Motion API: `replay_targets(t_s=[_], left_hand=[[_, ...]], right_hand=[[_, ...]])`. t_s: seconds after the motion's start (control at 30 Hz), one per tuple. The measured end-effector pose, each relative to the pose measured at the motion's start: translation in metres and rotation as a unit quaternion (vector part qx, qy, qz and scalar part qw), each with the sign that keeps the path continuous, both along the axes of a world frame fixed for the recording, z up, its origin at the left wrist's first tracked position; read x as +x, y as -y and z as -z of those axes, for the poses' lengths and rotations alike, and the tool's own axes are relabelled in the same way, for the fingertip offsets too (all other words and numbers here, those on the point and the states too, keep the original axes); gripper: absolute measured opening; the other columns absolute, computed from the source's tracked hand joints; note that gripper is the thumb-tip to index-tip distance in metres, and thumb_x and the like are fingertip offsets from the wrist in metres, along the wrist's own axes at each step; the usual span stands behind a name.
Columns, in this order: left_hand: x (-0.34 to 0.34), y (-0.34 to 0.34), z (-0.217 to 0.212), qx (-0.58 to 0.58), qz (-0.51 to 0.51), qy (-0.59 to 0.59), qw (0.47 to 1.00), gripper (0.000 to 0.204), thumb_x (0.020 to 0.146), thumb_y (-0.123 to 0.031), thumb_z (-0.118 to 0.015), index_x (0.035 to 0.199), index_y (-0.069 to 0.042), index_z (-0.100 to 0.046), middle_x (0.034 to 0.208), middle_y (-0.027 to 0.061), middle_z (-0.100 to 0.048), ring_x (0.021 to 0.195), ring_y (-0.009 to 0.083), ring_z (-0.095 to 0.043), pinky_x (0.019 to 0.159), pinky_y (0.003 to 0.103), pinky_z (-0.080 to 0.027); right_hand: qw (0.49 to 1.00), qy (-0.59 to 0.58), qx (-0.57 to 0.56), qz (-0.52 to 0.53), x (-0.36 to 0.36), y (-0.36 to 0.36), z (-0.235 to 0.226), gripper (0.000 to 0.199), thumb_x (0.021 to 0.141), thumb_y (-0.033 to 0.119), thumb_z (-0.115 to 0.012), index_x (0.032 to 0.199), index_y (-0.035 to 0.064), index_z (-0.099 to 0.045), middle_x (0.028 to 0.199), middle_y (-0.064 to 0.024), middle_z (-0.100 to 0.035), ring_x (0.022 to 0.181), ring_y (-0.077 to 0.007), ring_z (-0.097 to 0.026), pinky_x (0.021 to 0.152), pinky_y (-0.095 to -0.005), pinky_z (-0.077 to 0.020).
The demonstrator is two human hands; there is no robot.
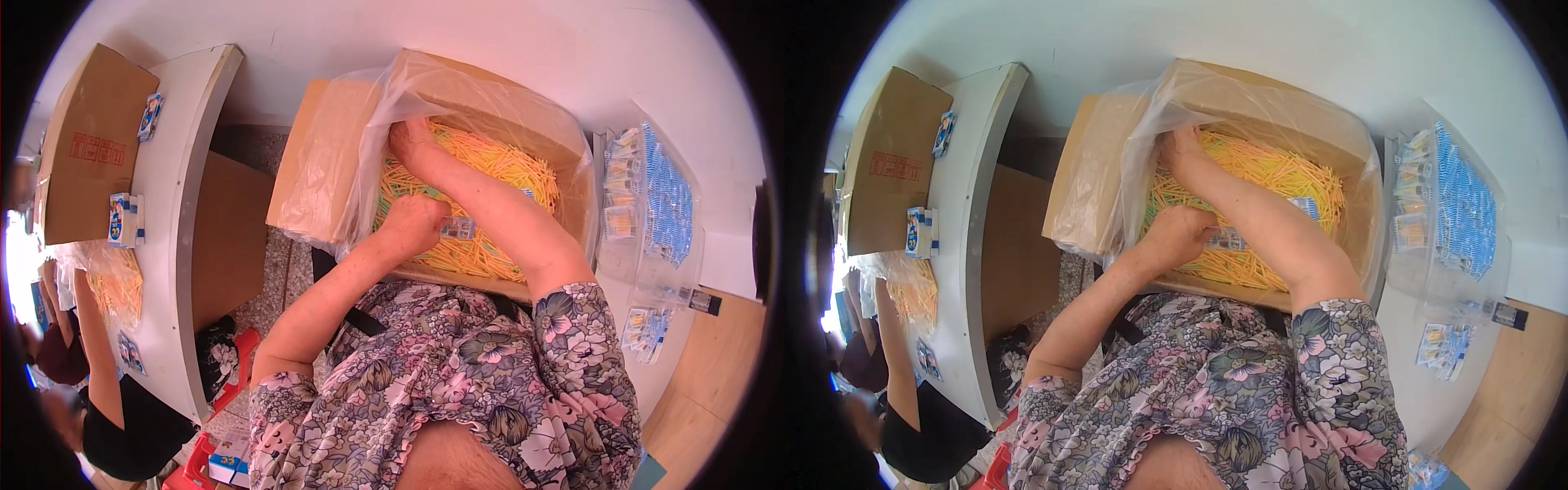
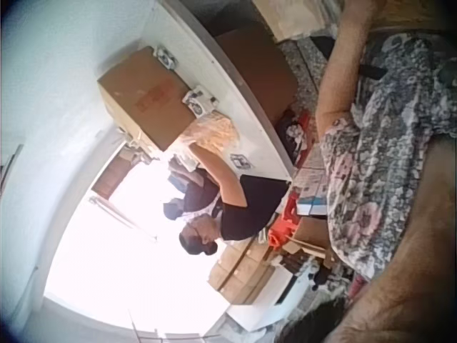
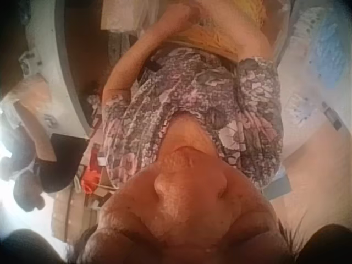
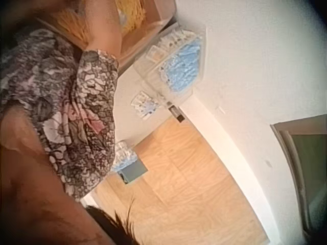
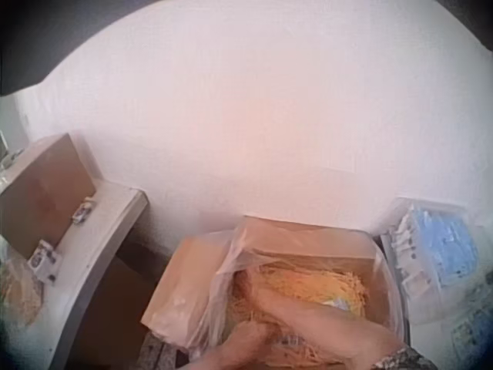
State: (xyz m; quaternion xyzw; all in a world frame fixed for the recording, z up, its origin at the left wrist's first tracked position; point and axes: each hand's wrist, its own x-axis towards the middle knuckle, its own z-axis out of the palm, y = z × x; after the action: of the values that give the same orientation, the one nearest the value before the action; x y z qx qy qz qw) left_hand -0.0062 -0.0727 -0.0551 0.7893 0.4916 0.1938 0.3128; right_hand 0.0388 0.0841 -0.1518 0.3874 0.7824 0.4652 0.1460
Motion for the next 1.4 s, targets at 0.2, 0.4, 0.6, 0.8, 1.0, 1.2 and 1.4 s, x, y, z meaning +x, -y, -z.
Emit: replay_targets(t_s=[0.2,0.4,0.6,0.8,1.0,1.2,1.4], left_hand=[[-0.008,0.003,0.003,-0.002,-0.018,0.017,1.0,0.005,0.072,-0.007,-0.057,0.072,-0.007,-0.062,0.069,0.0156,-0.062,0.069,0.0359,-0.061,0.063,0.047,-0.047],[-0.006,0.0,0.003,0.012,-0.001,0.006,1.0,0.003,0.072,-0.007,-0.057,0.071,-0.006,-0.059,0.067,0.0155,-0.06,0.068,0.0365,-0.06,0.061,0.047,-0.046],[-0.004,-0.001,0.0,-0.024,-0.003,0.016,1.0,0.007,0.074,-0.011,-0.061,0.072,-0.005,-0.061,0.068,0.017,-0.061,0.074,0.036,-0.061,0.066,0.049,-0.046],[-0.005,-0.001,0.001,-0.002,0.011,0.044,0.999,0.006,0.076,-0.01,-0.061,0.079,-0.005,-0.063,0.071,0.0168,-0.062,0.07,0.0357,-0.061,0.062,0.044,-0.047],[-0.003,-0.003,0.0,-0.014,0.008,0.055,0.998,0.01,0.077,-0.011,-0.064,0.083,-0.003,-0.065,0.074,0.0168,-0.062,0.072,0.0348,-0.062,0.063,0.042,-0.048],[-0.004,-0.003,-0.002,-0.018,0.007,0.062,0.998,0.009,0.077,-0.01,-0.064,0.083,-0.003,-0.065,0.073,0.0173,-0.062,0.071,0.0348,-0.062,0.062,0.04,-0.048],[-0.004,-0.002,0.002,-0.031,-0.005,0.068,0.997,0.009,0.077,-0.013,-0.064,0.082,-0.006,-0.065,0.074,0.0172,-0.063,0.073,0.0362,-0.061,0.064,0.045,-0.047]], right_hand=[[0.952,-0.244,-0.145,-0.111,0.029,0.015,-0.05,0.032,0.085,0.02,-0.047,0.113,0.011,-0.059,0.122,-0.0118,-0.057,0.114,-0.0284,-0.051,0.091,-0.0401,-0.0416],[0.785,-0.288,-0.545,0.064,0.066,0.022,-0.096,0.021,0.081,0.016,-0.05,0.093,0.0047,-0.064,0.084,-0.0144,-0.066,0.076,-0.0249,-0.065,0.059,-0.0376,-0.0495],[0.094,-0.669,-0.686,0.269,0.109,0.048,-0.081,0.018,0.093,0.025,-0.049,0.089,0.0079,-0.052,0.077,-0.0043,-0.056,0.067,-0.0164,-0.056,0.058,-0.0325,-0.0507],[-0.088,-0.763,-0.602,0.219,0.099,0.037,-0.063,0.016,0.093,0.021,-0.052,0.095,0.0053,-0.051,0.081,-0.0071,-0.058,0.067,-0.0177,-0.057,0.068,-0.0391,-0.0569],[-0.138,-0.786,-0.574,0.183,0.092,0.01,-0.036,0.016,0.092,0.017,-0.054,0.096,0.0018,-0.052,0.083,-0.0074,-0.058,0.068,-0.0155,-0.058,0.067,-0.0367,-0.0578],[-0.082,-0.758,-0.616,0.196,0.088,0.015,-0.058,0.017,0.09,0.016,-0.059,0.099,0.0032,-0.055,0.079,-0.0051,-0.056,0.067,-0.015,-0.057,0.063,-0.0343,-0.0574],[-0.059,-0.728,-0.657,0.189,0.118,0.047,-0.082,0.012,0.088,0.016,-0.061,0.09,0.0063,-0.055,0.072,-0.0015,-0.051,0.057,-0.0085,-0.047,0.045,-0.0218,-0.0369]])
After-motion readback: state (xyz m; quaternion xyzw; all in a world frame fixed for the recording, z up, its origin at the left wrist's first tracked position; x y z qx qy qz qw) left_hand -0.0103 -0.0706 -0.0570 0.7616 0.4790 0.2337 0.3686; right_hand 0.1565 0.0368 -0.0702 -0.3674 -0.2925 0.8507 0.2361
